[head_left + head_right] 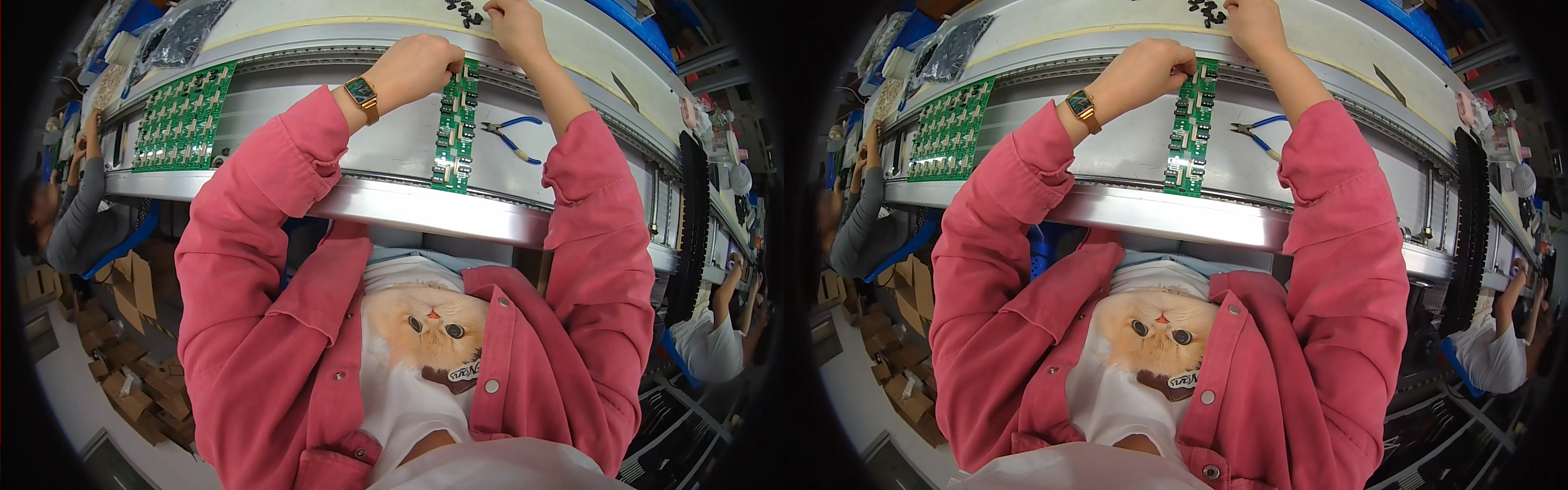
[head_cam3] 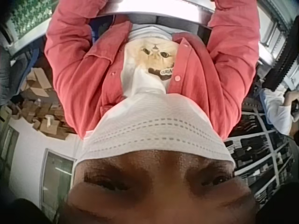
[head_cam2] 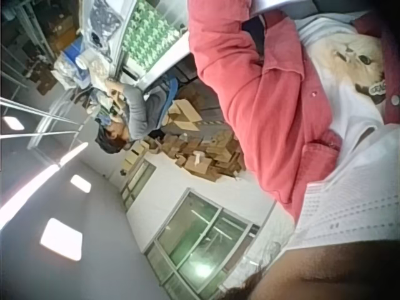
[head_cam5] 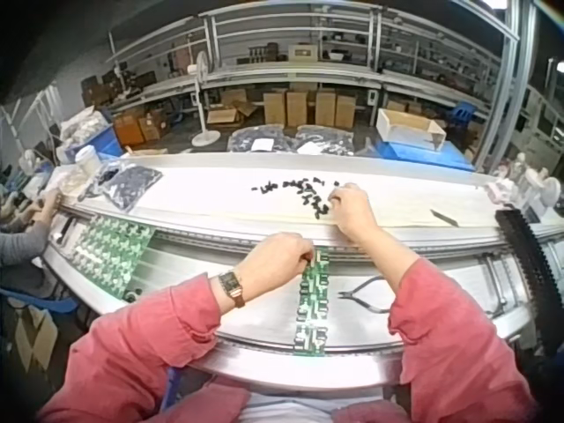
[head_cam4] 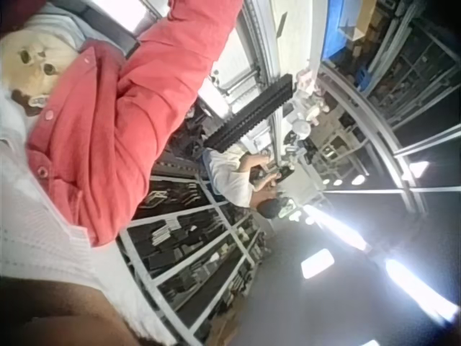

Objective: The person assembles circuit boards by taking electronic components, inserting them into a printed circuit board strip by hand, placing the assembled board strip onto the conveyor line, and inserting components into another board strip.

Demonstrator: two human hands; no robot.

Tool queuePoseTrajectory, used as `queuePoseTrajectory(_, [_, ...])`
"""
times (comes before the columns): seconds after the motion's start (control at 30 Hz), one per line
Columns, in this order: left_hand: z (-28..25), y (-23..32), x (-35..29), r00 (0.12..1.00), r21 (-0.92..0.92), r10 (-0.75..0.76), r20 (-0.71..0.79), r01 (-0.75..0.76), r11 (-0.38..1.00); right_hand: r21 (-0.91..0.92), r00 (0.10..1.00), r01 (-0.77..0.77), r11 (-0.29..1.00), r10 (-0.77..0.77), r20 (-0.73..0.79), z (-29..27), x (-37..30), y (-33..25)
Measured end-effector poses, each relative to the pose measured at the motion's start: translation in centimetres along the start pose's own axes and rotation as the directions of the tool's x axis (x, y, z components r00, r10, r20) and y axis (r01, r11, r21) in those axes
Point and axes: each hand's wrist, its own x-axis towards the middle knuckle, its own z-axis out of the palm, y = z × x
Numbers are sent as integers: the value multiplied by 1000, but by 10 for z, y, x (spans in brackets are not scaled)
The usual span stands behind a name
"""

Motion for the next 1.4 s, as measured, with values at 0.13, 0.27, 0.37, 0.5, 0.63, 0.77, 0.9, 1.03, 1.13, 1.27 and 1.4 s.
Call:
queuePoseTrajectory(0.13, [-1,2,-1,1000,15,5,8,-5,1000,242,971,-234,942,211,116,-13,-8,-20])
queuePoseTrajectory(0.27, [-2,2,-1,1000,36,10,-4,-10,999,430,936,-352,831,328,132,-13,-10,-24])
queuePoseTrajectory(0.37, [0,3,2,999,41,36,-5,-35,999,449,936,-353,821,301,185,-9,-9,-14])
queuePoseTrajectory(0.5, [-3,-4,1,999,31,-5,33,4,1000,553,920,-392,736,302,250,-15,-24,-32])
queuePoseTrajectory(0.63, [-11,-26,16,991,-44,-57,-122,52,998,653,912,-411,636,284,297,-27,-45,-35])
queuePoseTrajectory(0.77, [10,-131,55,883,228,66,-465,48,973,704,933,-352,617,171,316,-34,-61,-22])
queuePoseTrajectory(0.9, [41,-233,73,936,463,-337,-101,345,817,240,944,-153,959,70,324,-42,-74,-35])
queuePoseTrajectory(1.03, [42,-298,59,939,476,-331,-91,333,814,187,943,91,978,-145,300,-35,-75,-46])
queuePoseTrajectory(1.13, [57,-240,83,971,369,-202,-127,235,899,110,951,97,989,-125,283,-35,-79,-21])
queuePoseTrajectory(1.27, [19,-155,72,910,160,-40,-413,116,980,70,956,116,991,-130,265,-36,-81,-22])
queuePoseTrajectory(1.4, [10,-163,59,989,-151,-148,-22,143,978,59,933,170,984,-180,311,-31,-76,-40])
